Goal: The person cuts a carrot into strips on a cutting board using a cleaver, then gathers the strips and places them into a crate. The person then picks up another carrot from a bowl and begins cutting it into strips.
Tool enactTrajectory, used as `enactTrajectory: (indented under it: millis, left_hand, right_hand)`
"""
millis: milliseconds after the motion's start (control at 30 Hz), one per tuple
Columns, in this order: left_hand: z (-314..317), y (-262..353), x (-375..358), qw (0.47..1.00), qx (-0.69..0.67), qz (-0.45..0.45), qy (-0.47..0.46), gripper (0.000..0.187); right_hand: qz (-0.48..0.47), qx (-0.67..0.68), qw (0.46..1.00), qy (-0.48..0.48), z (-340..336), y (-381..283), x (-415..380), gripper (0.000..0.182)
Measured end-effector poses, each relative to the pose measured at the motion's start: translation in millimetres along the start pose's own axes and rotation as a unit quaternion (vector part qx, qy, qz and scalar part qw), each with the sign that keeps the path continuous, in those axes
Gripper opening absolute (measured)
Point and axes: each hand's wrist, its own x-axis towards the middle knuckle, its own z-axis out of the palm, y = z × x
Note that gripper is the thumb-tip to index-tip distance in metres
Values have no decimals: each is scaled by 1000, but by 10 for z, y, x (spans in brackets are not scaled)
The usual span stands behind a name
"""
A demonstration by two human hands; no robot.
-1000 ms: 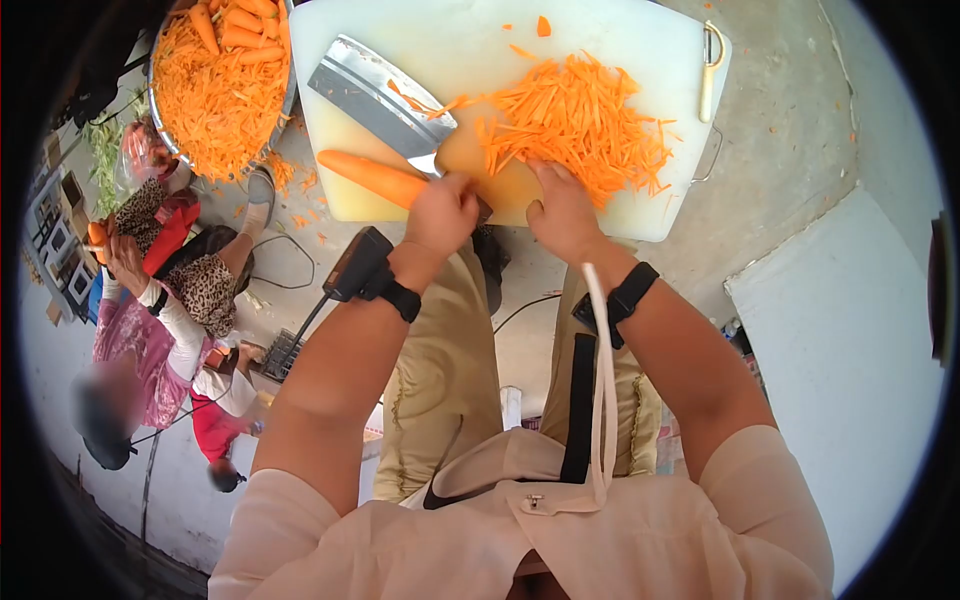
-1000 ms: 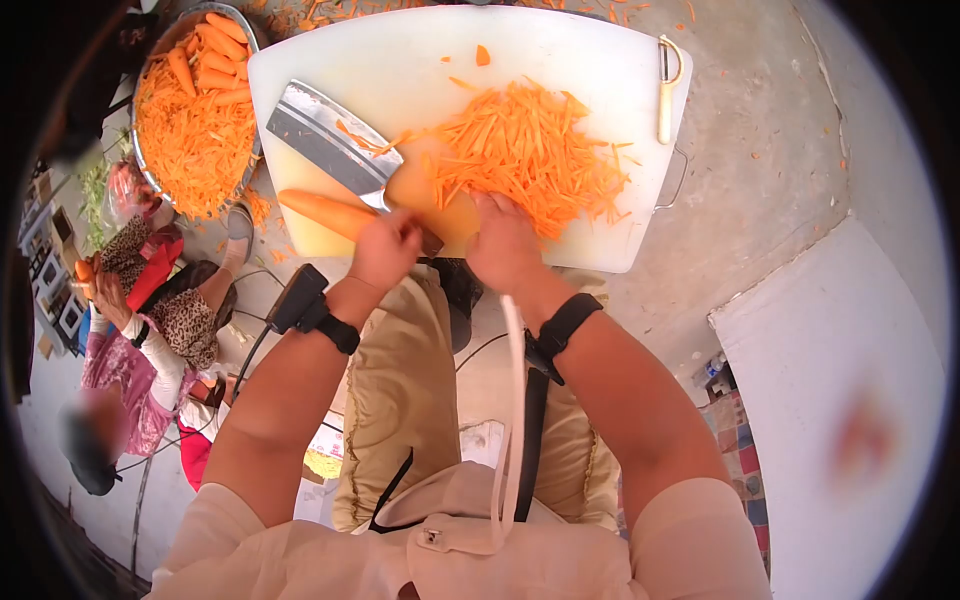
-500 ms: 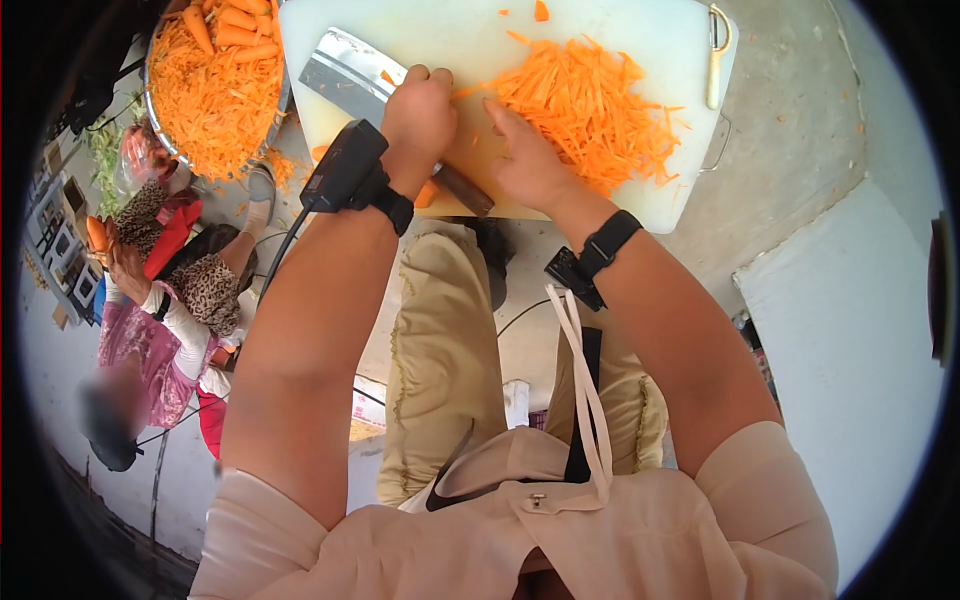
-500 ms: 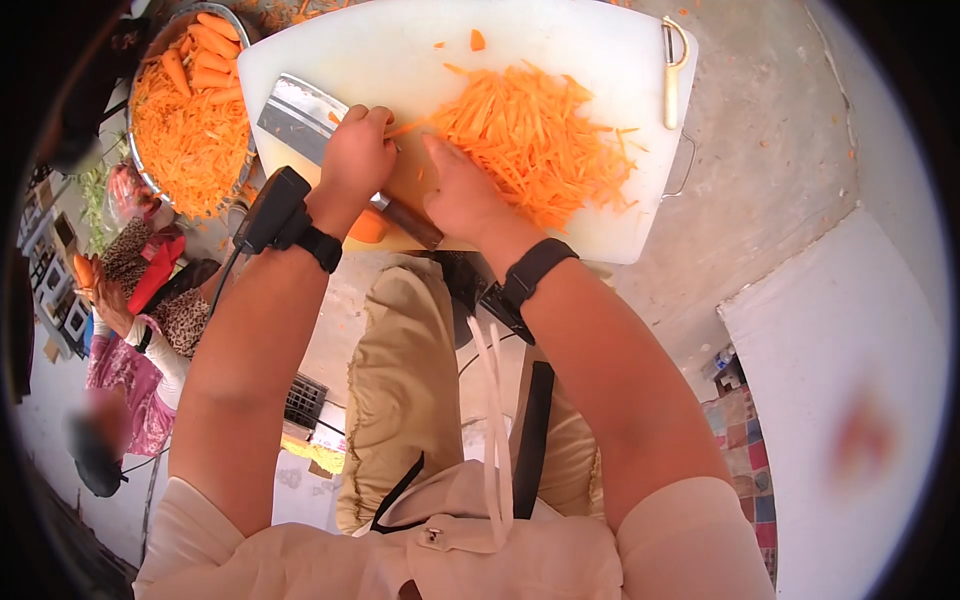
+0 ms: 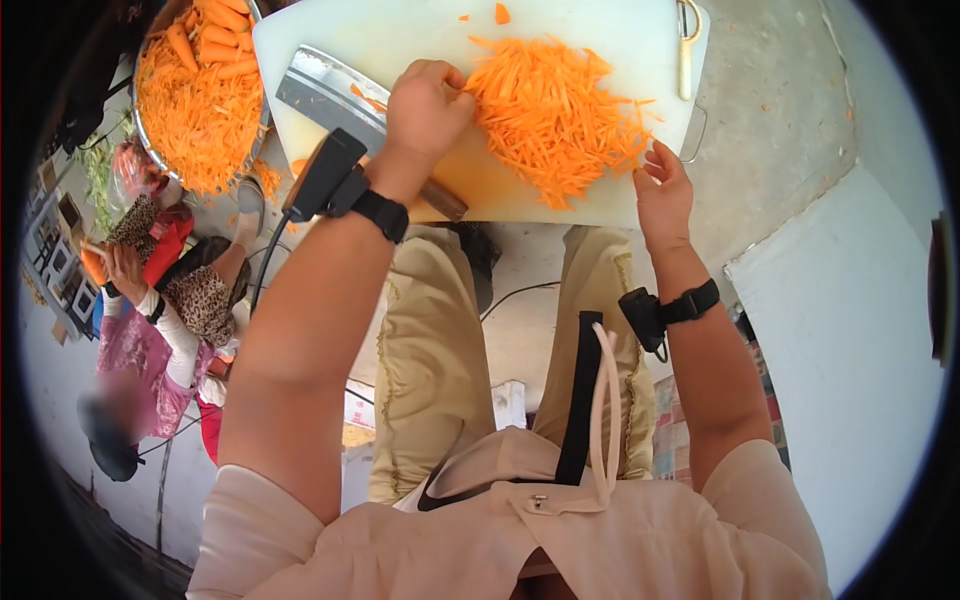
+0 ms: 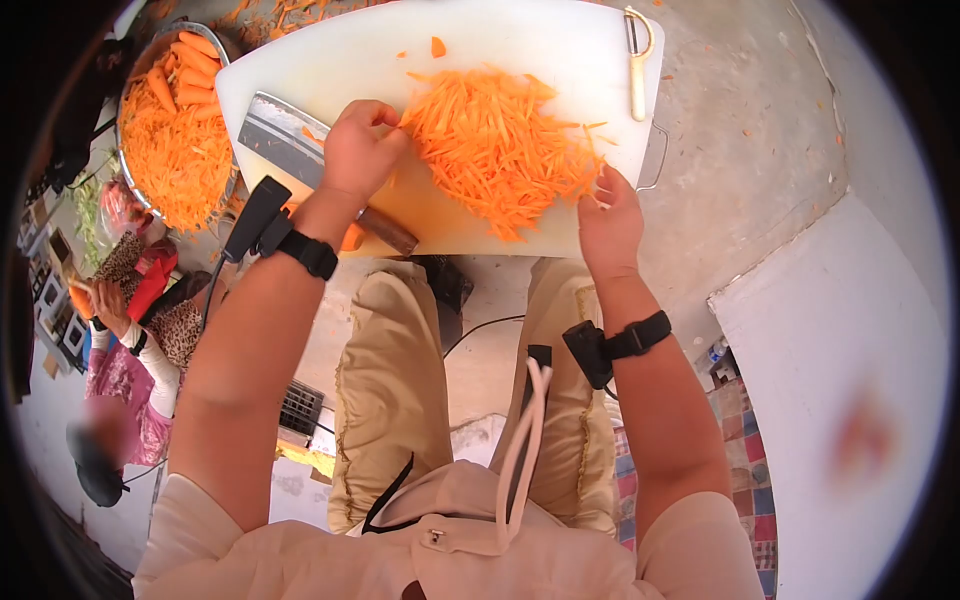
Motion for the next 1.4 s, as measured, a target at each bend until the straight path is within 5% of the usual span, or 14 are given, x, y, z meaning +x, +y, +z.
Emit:
enactTrajectory:
  millis: [67, 200, 433, 600, 700, 1033, 1333, 1400]
  left_hand:
    - [135, 118, -29, 948, -205, -243, -11, 29]
    - [568, 260, -168, 883, -372, -283, 32, 53]
    - [588, 708, -106, 838, -391, -379, 29, 60]
    - [530, 936, -114, 657, -615, -434, 46, 46]
    - [391, 1086, -169, 609, -643, -459, 75, 35]
    - [284, 1218, -499, 690, -608, -389, 59, 41]
    - [-387, 1430, -298, 649, -647, -394, 73, 35]
    - [-566, 1352, 22, 718, -592, -341, 133, 33]
  right_hand:
    - [72, 31, 997, -7, 12, 174, 62, 45]
    - [190, 179, 965, -14, 147, -102, 18, 47]
    - [124, 208, 965, -106, 798, -566, 252, 36]
    - [213, 360, 906, -69, 852, -1012, 54, 27]
    - [183, 369, 910, -52, 966, -943, 2, 27]
    - [178, 406, 895, -42, 687, -1018, -391, 23]
    - [158, 469, 868, -41, 437, -1617, -451, 22]
    - [79, 465, 880, -51, 398, -1982, -264, 24]
